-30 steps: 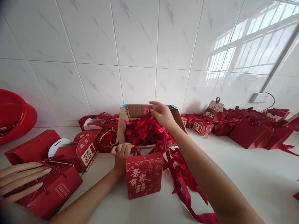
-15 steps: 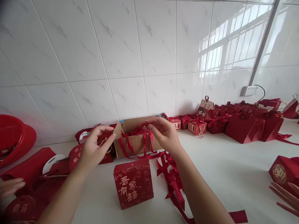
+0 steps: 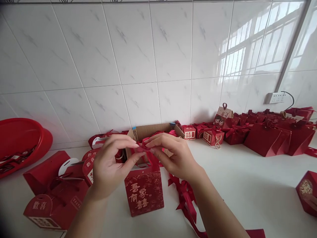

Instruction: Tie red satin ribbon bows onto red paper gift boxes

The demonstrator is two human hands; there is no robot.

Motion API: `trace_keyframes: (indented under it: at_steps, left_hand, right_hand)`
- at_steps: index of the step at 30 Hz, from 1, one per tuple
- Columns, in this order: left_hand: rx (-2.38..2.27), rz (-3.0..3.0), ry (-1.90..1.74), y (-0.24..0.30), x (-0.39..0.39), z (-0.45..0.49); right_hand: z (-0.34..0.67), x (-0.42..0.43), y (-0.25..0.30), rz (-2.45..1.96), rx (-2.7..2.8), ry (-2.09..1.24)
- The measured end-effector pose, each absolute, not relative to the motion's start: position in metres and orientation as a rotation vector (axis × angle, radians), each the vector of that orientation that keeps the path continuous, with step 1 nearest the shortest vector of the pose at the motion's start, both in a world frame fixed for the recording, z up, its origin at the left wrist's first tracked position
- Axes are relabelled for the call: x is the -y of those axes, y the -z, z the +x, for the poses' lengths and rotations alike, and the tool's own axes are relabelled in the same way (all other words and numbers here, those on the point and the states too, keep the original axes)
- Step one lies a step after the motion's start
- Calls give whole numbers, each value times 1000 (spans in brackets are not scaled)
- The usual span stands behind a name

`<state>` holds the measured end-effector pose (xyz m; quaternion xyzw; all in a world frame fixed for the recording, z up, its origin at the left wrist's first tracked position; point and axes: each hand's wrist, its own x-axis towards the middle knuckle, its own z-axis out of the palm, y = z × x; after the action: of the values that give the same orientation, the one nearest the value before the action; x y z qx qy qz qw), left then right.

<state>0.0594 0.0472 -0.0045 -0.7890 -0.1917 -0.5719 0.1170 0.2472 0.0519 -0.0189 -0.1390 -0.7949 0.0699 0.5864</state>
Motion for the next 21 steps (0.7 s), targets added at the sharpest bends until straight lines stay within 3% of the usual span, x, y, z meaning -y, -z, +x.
trace_keyframes:
  at_steps: [11, 21]
  left_hand:
    - [433, -2447, 1593, 4, -47, 56]
    - [480, -2601, 1405, 2, -44, 41]
  right_hand:
    - [256, -43, 15, -496, 1889, -111]
    - [287, -61, 19, -1139, 1501, 146]
